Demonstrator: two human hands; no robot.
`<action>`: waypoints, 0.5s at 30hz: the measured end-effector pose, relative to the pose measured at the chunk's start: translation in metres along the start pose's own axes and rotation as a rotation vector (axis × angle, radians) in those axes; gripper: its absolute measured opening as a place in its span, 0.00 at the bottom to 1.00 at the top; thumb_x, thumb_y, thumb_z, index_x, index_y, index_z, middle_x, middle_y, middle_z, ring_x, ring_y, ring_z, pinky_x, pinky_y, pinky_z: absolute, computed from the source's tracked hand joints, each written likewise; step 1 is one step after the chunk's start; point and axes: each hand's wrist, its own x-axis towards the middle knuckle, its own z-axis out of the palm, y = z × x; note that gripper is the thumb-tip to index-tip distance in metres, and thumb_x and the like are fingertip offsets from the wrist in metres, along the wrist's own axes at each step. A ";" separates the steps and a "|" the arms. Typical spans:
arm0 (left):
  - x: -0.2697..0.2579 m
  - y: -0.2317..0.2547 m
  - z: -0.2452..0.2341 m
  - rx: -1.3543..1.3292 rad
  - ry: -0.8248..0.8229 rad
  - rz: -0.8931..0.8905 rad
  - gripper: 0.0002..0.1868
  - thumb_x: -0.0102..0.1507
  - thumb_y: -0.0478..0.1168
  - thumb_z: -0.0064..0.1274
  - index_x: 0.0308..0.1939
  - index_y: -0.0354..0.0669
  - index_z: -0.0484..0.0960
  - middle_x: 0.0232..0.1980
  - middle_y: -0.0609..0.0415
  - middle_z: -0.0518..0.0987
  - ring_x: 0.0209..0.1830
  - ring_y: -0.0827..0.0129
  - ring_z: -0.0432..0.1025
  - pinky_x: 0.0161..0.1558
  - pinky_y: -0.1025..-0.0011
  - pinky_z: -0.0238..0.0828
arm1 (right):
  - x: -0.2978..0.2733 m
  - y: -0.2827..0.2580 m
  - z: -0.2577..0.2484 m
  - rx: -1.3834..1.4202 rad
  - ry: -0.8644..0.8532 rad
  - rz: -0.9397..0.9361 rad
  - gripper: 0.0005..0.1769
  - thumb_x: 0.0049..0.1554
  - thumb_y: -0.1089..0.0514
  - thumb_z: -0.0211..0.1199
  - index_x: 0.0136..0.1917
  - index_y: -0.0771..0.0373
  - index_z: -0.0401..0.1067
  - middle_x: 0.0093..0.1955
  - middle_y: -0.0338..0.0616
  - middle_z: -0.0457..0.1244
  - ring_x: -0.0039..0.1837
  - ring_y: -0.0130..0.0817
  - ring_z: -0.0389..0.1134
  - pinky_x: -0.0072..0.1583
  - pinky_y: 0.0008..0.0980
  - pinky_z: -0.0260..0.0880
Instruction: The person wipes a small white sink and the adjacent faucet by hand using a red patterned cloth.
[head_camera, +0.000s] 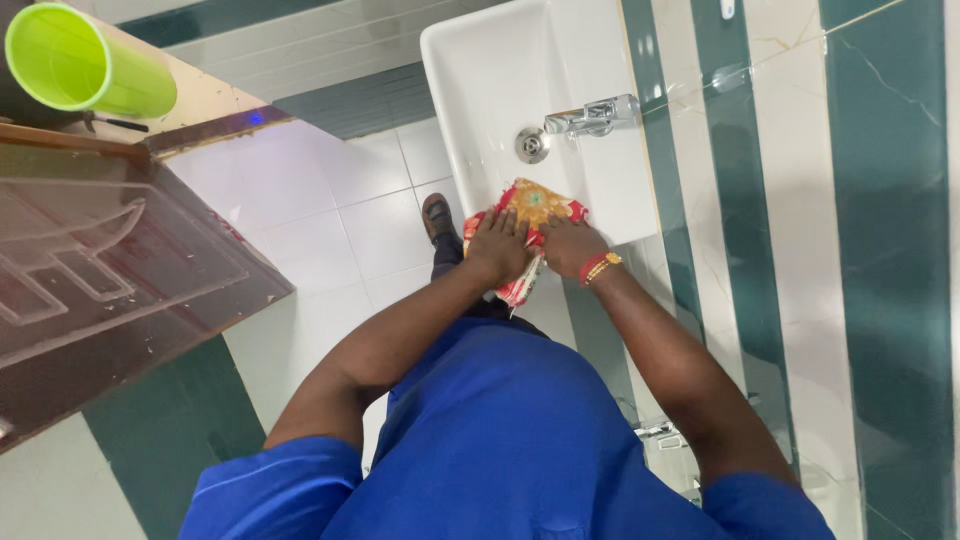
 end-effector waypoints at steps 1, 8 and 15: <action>-0.013 0.004 -0.002 0.009 -0.047 0.009 0.43 0.72 0.65 0.26 0.81 0.38 0.48 0.84 0.37 0.46 0.86 0.52 0.37 0.81 0.53 0.23 | -0.008 -0.001 -0.003 0.011 0.009 -0.050 0.30 0.59 0.51 0.55 0.72 0.63 0.64 0.77 0.62 0.54 0.79 0.52 0.55 0.74 0.46 0.58; -0.045 0.008 -0.002 0.087 -0.007 0.032 0.43 0.71 0.63 0.26 0.79 0.34 0.51 0.83 0.41 0.50 0.84 0.57 0.39 0.79 0.55 0.20 | 0.007 -0.001 0.021 0.013 -0.013 -0.170 0.30 0.57 0.56 0.55 0.72 0.64 0.65 0.75 0.65 0.56 0.77 0.55 0.58 0.72 0.47 0.63; -0.003 -0.040 -0.034 0.460 0.003 0.000 0.36 0.70 0.54 0.29 0.78 0.38 0.56 0.83 0.48 0.53 0.85 0.58 0.39 0.78 0.47 0.16 | 0.076 -0.010 0.028 0.084 0.018 -0.144 0.43 0.59 0.52 0.57 0.82 0.66 0.45 0.84 0.64 0.39 0.84 0.58 0.39 0.78 0.53 0.45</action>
